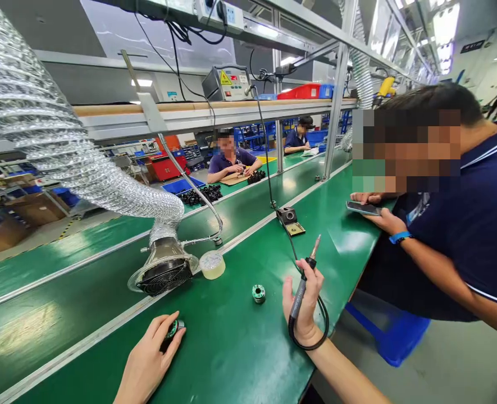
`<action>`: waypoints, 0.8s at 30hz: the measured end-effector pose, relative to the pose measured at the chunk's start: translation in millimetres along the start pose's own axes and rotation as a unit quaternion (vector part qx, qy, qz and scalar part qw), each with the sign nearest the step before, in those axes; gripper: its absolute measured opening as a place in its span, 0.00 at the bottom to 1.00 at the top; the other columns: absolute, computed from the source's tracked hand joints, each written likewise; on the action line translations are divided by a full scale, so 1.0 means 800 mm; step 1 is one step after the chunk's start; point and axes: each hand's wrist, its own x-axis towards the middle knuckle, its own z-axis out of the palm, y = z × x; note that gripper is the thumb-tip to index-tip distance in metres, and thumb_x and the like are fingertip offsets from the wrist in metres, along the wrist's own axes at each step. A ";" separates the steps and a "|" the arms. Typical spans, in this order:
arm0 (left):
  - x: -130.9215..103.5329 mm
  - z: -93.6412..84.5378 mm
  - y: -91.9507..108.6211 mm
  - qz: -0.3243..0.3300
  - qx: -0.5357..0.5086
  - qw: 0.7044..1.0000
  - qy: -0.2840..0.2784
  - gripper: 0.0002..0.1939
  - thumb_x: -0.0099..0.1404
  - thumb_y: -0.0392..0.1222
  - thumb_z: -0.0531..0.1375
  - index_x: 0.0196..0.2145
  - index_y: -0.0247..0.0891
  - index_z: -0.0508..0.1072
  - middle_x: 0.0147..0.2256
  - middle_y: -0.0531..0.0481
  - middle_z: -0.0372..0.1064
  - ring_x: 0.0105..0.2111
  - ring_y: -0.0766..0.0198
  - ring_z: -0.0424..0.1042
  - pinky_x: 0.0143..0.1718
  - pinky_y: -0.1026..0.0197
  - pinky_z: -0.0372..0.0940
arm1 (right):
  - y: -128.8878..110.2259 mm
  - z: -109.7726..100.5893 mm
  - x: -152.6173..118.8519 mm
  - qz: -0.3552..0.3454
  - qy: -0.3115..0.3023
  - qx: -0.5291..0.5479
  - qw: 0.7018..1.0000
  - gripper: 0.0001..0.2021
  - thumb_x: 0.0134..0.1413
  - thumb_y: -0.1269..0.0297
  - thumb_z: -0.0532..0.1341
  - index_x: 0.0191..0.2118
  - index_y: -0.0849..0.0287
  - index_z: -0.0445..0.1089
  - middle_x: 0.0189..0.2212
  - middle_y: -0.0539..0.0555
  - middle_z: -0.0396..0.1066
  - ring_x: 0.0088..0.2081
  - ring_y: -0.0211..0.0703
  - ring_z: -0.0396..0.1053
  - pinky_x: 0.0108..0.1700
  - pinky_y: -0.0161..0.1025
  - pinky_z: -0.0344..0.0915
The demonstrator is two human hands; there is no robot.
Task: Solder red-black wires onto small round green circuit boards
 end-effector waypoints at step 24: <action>-0.004 0.003 0.001 0.022 0.002 0.999 0.023 0.19 0.78 0.54 0.55 0.57 0.43 0.74 0.48 0.44 0.75 0.30 0.64 0.78 0.29 0.64 0.72 | -0.003 0.011 -0.021 -0.049 -0.347 0.139 0.926 0.24 0.66 0.67 0.58 0.66 0.50 0.63 0.49 0.57 0.66 0.35 0.39 0.74 0.40 0.40 0.76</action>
